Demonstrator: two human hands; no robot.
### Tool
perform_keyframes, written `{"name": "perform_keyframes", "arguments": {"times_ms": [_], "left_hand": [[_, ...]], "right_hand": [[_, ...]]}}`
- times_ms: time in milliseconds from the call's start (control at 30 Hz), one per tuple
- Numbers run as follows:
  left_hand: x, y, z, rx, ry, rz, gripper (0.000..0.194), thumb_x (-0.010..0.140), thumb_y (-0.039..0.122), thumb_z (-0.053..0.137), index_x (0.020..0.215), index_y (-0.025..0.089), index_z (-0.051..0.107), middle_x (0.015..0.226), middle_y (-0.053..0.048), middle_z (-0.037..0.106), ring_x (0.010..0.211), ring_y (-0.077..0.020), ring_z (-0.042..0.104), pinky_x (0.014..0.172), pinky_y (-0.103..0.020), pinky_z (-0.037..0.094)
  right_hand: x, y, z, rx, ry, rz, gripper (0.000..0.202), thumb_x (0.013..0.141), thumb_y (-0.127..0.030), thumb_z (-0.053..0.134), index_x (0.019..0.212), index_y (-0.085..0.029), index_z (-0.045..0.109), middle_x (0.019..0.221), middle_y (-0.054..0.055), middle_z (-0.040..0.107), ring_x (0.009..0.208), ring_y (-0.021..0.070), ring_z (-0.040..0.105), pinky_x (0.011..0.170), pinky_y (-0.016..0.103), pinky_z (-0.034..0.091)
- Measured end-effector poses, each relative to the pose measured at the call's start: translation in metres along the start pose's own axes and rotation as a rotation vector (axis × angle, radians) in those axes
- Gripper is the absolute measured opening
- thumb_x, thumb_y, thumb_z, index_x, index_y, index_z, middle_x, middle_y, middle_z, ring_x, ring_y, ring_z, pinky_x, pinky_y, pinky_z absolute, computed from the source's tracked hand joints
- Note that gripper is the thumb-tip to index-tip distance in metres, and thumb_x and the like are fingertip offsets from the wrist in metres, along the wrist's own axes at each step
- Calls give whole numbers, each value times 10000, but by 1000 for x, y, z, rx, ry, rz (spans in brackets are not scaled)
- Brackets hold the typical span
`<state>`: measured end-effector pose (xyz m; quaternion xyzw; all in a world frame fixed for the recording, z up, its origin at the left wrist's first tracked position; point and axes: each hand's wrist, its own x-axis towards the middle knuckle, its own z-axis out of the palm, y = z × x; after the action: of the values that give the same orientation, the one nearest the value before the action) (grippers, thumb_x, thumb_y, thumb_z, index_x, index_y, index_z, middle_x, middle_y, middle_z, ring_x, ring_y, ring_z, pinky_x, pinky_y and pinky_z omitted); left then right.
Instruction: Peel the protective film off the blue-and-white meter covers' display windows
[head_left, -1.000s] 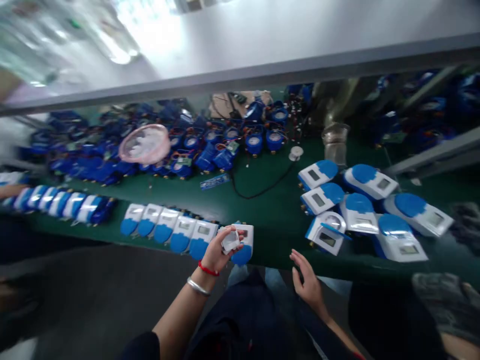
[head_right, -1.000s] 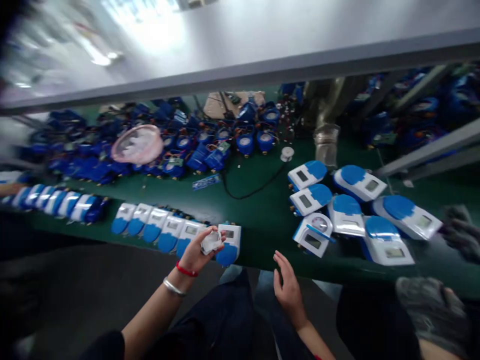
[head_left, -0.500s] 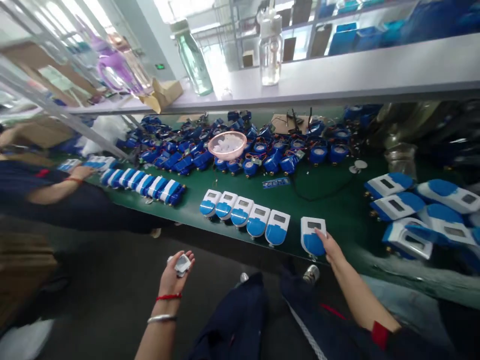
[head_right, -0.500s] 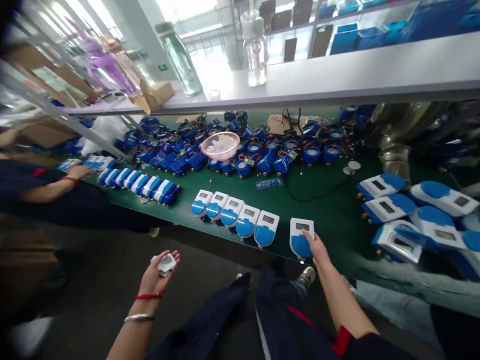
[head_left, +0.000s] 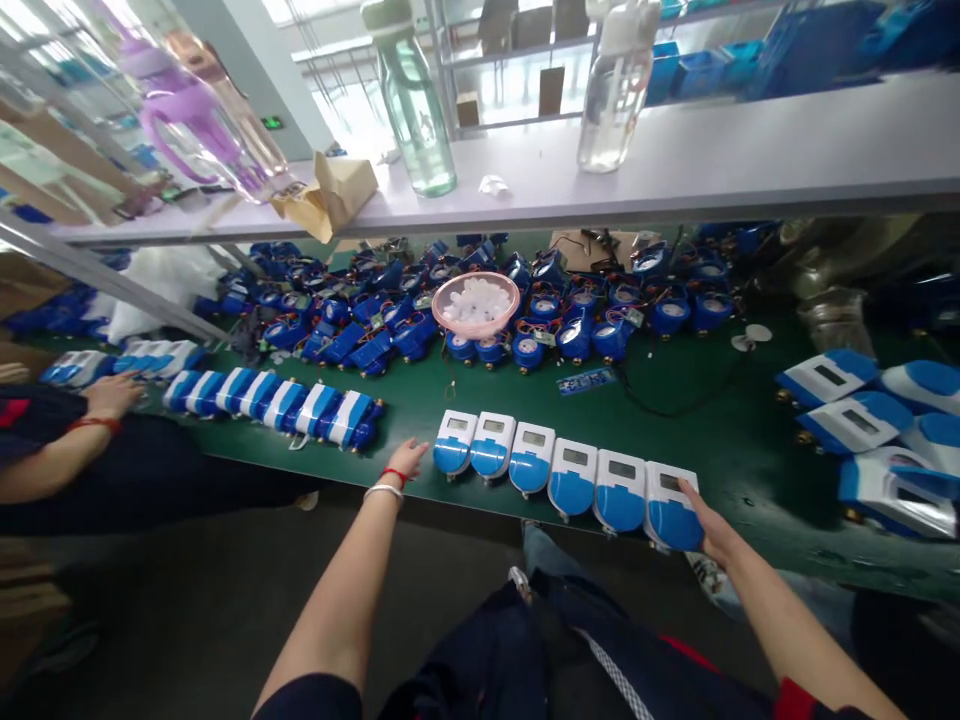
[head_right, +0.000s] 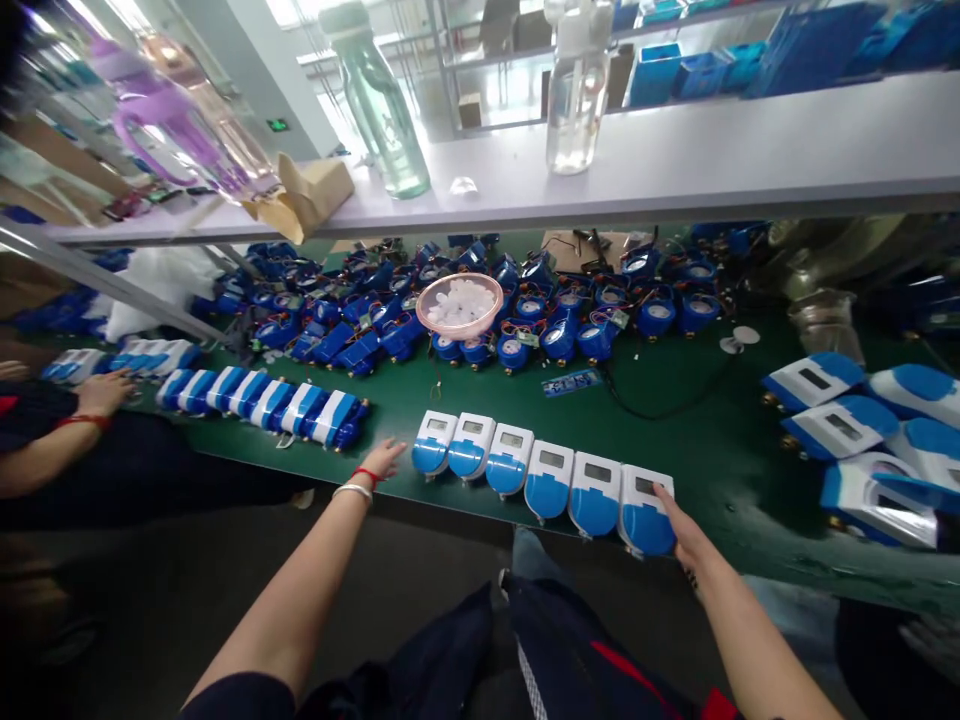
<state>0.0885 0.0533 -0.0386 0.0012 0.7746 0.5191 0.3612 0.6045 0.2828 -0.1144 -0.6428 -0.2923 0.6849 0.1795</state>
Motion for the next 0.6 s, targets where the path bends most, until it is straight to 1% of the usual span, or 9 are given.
{"name": "perform_keyframes", "arguments": {"times_ms": [67,133,200,267,300,367,467,600], "left_hand": [[24,9,16,53,-53,-49,390,628,206,752,990,156,617,960,-120,651,881,-218,620,693,-254,492],[41,13,28,119,-109,-80,381,613,209,766,968,150,638,894,-114,664,865,-232,623,686,-260,490],[53,14,33,175,-160,-93,417,591,213,787,981,161,651,864,-109,669,868,-248,618,683,-264,487],[62,13,29,255,-183,-79,477,582,246,800,1031,192,649,886,-103,673,875,-259,614,685,-274,487],[67,13,23,301,-183,-64,499,592,273,797,1061,210,640,911,-100,673,881,-262,614,692,-280,488],[78,11,6,406,-163,-23,515,631,336,771,1112,235,619,976,-98,670,896,-266,616,710,-294,490],[97,14,-31,527,-114,-14,533,679,408,721,1168,249,581,1089,-109,643,936,-277,615,727,-314,496],[117,26,-83,567,-70,-98,558,702,415,692,1215,265,533,1195,-108,600,985,-277,609,716,-323,508]], "right_hand": [[-2,-8,9,-11,66,33,461,856,-479,494,1208,-185,539,944,173,707,767,283,701,706,433,583],[-6,-16,21,-1,108,41,454,865,-461,482,1221,-186,542,966,177,701,805,282,698,735,421,582],[-9,-24,33,5,127,40,436,871,-429,483,1226,-185,547,977,176,700,831,275,696,762,405,575],[-8,-31,45,2,111,46,426,867,-403,500,1227,-181,551,988,174,698,843,268,694,775,394,568],[-6,-34,52,2,94,54,427,865,-396,511,1232,-181,548,1000,171,697,848,265,694,778,393,565],[1,-37,69,8,61,56,436,867,-390,520,1248,-179,532,1037,160,691,867,251,691,793,388,554],[13,-36,105,2,9,24,435,893,-389,495,1262,-160,513,1085,140,679,926,222,676,847,373,527],[19,-35,162,6,-97,-43,429,923,-419,440,1232,-135,532,1111,132,670,992,207,652,899,352,498]]}}
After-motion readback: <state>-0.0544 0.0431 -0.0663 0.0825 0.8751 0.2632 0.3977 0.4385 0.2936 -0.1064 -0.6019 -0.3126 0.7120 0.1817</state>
